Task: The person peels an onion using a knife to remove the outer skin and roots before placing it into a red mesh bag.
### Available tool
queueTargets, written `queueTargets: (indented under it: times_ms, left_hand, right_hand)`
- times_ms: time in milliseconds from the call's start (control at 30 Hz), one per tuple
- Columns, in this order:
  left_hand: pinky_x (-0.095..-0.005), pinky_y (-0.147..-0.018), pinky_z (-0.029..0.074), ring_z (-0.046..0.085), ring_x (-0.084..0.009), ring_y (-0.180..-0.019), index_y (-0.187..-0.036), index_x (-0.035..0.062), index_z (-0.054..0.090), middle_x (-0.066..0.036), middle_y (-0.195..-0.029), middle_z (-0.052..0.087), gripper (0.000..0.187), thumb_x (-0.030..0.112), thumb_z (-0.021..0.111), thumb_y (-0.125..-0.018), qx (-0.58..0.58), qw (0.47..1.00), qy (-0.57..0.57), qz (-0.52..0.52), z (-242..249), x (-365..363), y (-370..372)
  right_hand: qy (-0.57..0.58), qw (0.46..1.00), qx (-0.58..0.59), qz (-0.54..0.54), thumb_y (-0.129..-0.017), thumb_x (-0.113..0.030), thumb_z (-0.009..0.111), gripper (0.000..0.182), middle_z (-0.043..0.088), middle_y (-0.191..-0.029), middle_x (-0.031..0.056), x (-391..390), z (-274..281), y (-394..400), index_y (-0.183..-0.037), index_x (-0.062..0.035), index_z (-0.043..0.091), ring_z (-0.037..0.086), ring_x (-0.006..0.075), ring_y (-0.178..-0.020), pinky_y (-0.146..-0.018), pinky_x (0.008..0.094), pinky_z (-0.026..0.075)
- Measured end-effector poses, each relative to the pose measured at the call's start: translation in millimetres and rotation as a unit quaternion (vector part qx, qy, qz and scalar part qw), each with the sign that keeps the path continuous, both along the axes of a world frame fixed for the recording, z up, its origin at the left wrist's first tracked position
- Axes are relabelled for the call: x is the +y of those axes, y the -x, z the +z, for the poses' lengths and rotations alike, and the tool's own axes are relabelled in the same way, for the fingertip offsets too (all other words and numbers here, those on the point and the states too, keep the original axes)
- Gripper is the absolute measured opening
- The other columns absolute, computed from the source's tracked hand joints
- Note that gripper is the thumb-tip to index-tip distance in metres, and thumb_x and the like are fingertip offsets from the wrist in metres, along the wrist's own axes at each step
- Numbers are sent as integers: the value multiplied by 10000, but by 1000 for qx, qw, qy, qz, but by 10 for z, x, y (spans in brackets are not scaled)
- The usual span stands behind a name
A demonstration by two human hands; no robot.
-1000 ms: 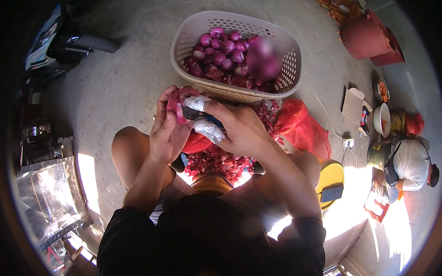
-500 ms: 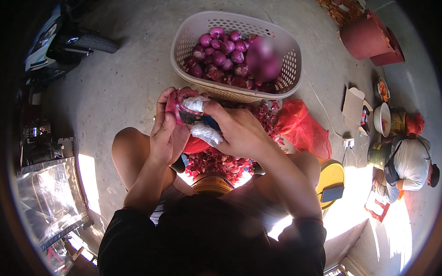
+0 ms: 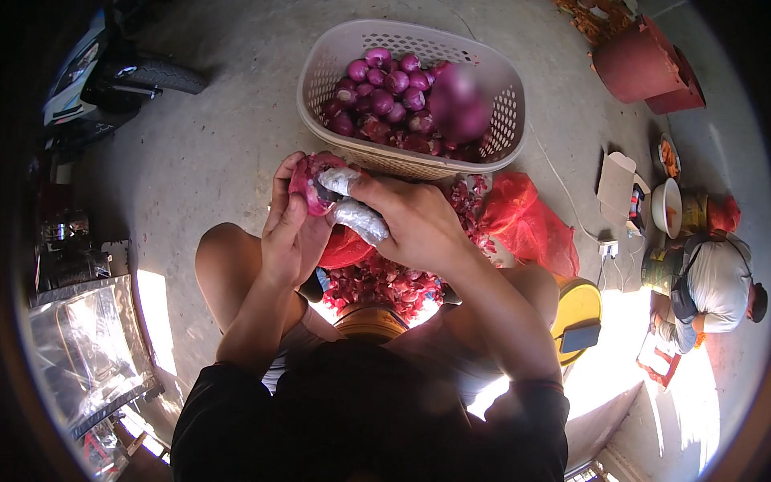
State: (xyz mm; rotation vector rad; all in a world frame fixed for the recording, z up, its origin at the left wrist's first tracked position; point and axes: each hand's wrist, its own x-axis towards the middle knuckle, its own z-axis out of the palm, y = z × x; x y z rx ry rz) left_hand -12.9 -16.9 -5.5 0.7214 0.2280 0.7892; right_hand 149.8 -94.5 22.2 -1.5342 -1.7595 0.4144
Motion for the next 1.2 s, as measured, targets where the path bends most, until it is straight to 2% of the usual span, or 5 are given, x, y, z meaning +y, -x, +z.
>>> queueTargets:
  times_ms: [267,400,633,867,1200]
  left_hand:
    - [-436,-1009,339,398,-225,-1228,-1358,130,228,-76,-1336,381,557,304,510,-910,14,999,-33,-5,16,-14,13]
    - [-429,-1001,344,407,-228,-1215,-1354,123,231,-90,-1337,377,565,298,525,-903,27,998,-59,9,-20,22,29]
    - [-419,-988,350,418,-229,-1198,-1343,106,239,-109,-1330,381,572,286,543,-894,63,993,-97,19,-51,29,33]
    - [-305,-977,346,431,-152,-1126,-1308,67,272,-81,-1264,414,529,213,566,-894,29,998,-43,27,55,0,-33]
    - [-440,-1010,336,420,-234,-1200,-1337,81,247,-106,-1302,405,586,296,554,-888,57,995,-85,13,-11,30,37]
  right_hand:
    - [-59,987,150,-1,-691,-46,667,530,622,-898,168,4,-233,-96,-1173,-79,449,619,361,-772,-654,399,491]
    - [53,994,87,25,-688,-78,684,592,616,-884,170,-70,-5,-91,-1207,-79,397,616,372,-759,-635,407,489]
    - [4,999,29,43,-600,-45,681,604,612,-940,145,-20,27,-63,-1165,-71,469,615,355,-772,-650,416,499]
    - [-1,999,-4,37,-726,-61,699,506,631,-958,129,8,79,-85,-1172,-63,459,642,277,-839,-714,331,490]
    - [-10,985,169,-25,-707,-50,650,502,619,-887,159,-2,-119,-59,-1166,-65,446,621,364,-797,-678,381,489]
